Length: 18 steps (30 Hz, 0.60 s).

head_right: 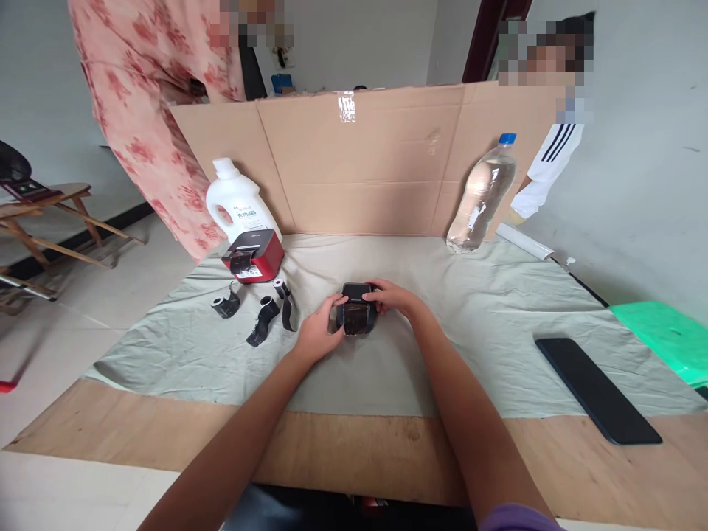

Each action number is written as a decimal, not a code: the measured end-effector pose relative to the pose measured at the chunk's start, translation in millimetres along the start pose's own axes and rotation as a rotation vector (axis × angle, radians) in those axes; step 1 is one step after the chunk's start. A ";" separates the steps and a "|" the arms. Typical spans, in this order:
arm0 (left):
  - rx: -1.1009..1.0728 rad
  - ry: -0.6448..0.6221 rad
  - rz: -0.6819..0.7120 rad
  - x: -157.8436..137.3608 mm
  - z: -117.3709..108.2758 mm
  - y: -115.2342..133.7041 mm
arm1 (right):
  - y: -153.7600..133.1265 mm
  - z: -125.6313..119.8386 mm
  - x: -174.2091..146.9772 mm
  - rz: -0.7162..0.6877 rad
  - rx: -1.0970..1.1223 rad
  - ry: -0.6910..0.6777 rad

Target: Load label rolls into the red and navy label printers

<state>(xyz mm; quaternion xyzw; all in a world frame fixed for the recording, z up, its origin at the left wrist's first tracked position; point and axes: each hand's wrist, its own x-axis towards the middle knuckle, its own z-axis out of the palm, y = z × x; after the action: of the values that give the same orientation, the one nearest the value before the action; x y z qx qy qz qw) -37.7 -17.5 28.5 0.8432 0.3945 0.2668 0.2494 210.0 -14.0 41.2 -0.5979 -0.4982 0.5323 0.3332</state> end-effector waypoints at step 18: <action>-0.019 -0.127 -0.082 -3.5 17.2 -16.8 | 40.2 61.6 -42.7 -0.434 -0.129 0.413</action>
<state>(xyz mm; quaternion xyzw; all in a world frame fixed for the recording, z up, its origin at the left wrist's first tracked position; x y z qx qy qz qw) -37.4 -14.4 4.4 0.8391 0.4096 0.2061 0.2928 162.7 -74.0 3.8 -0.5932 -0.5687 0.2829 0.4946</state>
